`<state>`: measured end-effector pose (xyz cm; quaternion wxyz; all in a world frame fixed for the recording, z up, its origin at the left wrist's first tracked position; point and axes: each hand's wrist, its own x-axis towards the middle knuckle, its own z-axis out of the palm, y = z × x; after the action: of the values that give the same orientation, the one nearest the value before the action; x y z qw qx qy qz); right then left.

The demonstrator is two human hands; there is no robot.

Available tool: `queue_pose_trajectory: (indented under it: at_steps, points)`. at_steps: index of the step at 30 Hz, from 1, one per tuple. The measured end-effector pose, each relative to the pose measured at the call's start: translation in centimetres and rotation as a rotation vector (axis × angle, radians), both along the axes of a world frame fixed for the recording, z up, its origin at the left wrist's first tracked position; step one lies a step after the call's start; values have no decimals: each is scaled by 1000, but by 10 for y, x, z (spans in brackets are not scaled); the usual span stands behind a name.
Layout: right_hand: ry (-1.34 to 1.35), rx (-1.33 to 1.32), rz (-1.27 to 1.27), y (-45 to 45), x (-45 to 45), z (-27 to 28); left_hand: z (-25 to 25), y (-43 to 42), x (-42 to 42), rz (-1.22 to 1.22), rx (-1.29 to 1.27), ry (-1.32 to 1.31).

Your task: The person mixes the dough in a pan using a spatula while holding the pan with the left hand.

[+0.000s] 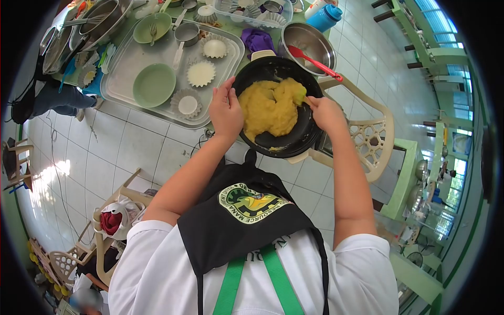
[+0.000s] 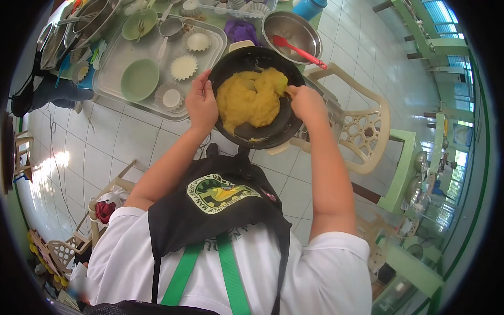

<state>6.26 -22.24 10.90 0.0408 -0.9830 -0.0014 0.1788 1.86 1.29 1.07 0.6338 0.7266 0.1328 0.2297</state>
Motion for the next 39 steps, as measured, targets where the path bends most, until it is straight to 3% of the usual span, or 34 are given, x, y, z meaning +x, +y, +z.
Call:
queue_pose_trajectory:
  at_steps: [5,8,11,18,20,24,26,31,32,33,36,38,39]
  points:
    - [51,294,112,15,-3,-28,1,0,0,-1,11,22]
    - [180,77,254,20,-27,21,-4,0,1,8,12,-9]
    - [109,-133,181,20,-36,81,-8,0,1,-1,2,-4]
    - [-49,-238,-166,5,-4,17,7,1,-1,-5,54,27]
    - [-69,-159,-132,14,14,0,8,2,0,-12,91,26]
    - [-16,94,328,44,31,-22,5,5,0,-26,167,35]
    - [30,104,372,47,17,-15,11,5,-1,-33,159,70]
    - [41,-155,860,12,-1,38,-4,5,3,7,125,11]
    - [-80,-204,907,2,4,46,-8,5,2,5,98,49]
    - [-124,-225,859,-2,12,54,-7,6,2,13,198,-47]
    - [-279,-233,740,-18,46,36,-17,11,4,29,269,3]
    - [-189,-429,669,-27,56,16,-15,13,2,-14,259,39]
    - [-123,-379,620,-32,51,12,-13,12,3,-29,229,54]
